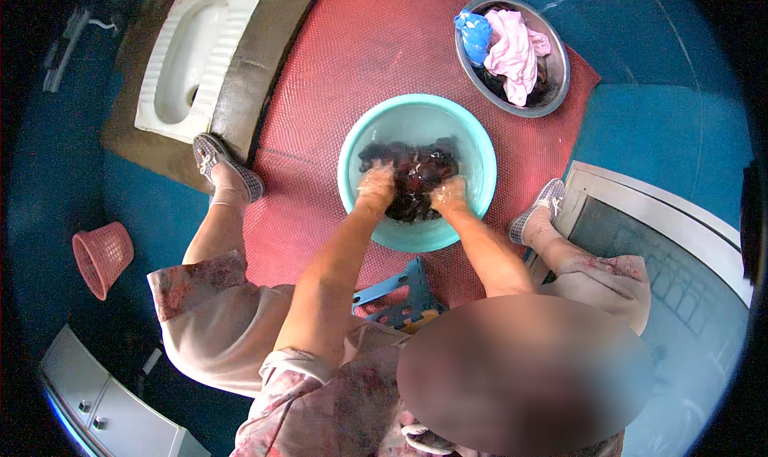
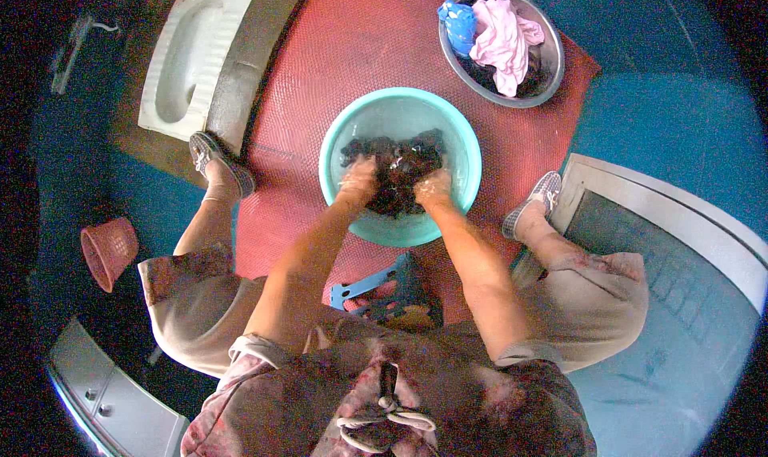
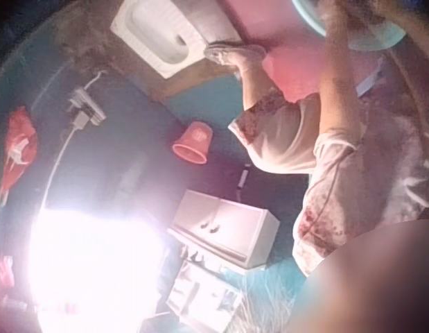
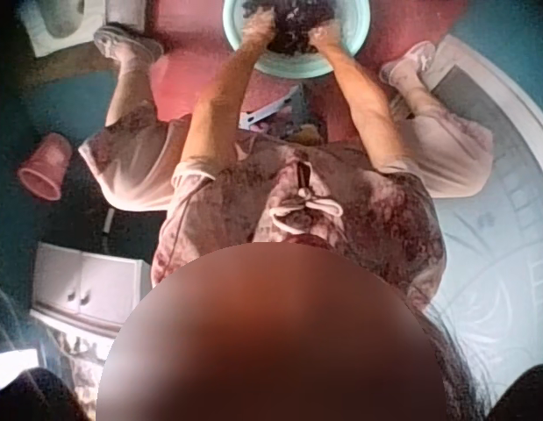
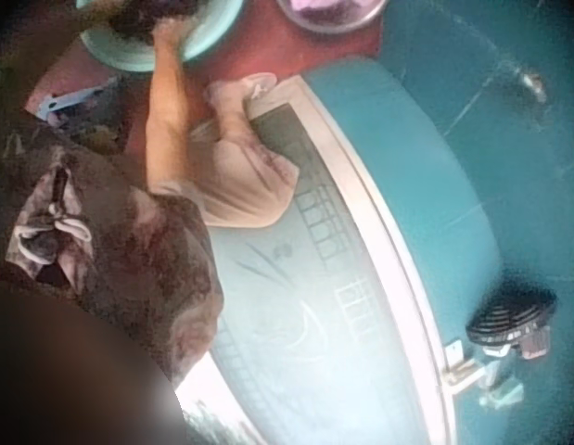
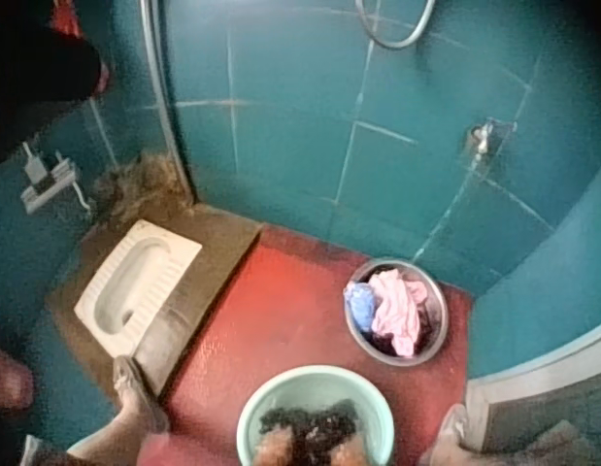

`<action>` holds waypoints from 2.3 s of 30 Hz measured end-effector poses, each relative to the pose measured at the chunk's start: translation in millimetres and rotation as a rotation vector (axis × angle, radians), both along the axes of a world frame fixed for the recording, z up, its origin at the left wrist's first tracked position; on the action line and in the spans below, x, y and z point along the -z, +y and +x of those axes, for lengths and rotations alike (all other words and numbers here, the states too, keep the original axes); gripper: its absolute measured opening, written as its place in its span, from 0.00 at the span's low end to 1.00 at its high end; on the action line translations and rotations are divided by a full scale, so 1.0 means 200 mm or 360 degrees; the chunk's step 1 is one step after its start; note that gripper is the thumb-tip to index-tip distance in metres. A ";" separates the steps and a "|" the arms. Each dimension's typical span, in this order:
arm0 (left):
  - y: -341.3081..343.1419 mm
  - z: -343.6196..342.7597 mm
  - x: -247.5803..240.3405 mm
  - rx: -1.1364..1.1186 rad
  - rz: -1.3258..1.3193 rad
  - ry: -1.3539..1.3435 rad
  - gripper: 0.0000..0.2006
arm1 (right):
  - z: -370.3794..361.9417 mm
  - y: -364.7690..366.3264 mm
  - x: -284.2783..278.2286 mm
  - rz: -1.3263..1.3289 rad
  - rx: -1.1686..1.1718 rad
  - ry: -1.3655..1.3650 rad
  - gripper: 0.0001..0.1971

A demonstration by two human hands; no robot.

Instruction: The person washes clothes by hand, scrubbing, rinsing, and wringing garments one by one in a basin filled with water, and placing the wrung clothes into a metal basin.

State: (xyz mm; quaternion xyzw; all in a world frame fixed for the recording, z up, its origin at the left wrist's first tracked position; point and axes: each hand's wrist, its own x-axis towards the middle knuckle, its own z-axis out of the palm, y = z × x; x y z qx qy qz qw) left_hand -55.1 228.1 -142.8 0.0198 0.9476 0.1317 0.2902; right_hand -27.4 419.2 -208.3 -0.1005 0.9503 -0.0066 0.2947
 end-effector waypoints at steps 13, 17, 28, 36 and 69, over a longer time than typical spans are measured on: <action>0.01 0.04 -0.36 -0.2065 0.1918 -0.0923 0.38 | -0.04 -0.26 -0.98 -0.2092 0.2006 -0.0839 0.18; -0.07 0.02 -0.40 -0.1781 0.2785 -0.1395 0.31 | 0.04 -0.47 -1.27 -0.2218 0.1629 -0.0733 0.18; -0.17 0.12 -0.38 -0.0877 0.2541 -0.0456 0.09 | 0.20 -0.75 -1.47 -0.1225 0.0008 0.0596 0.22; -0.09 0.21 -0.45 -0.2088 0.3253 -0.0975 0.13 | -0.16 -0.56 -1.08 -0.0928 0.0595 0.0739 0.18; -0.10 -0.07 -0.25 -0.0007 0.0092 -0.0680 0.47 | -0.13 -0.03 -0.29 -0.0653 0.0513 0.0205 0.25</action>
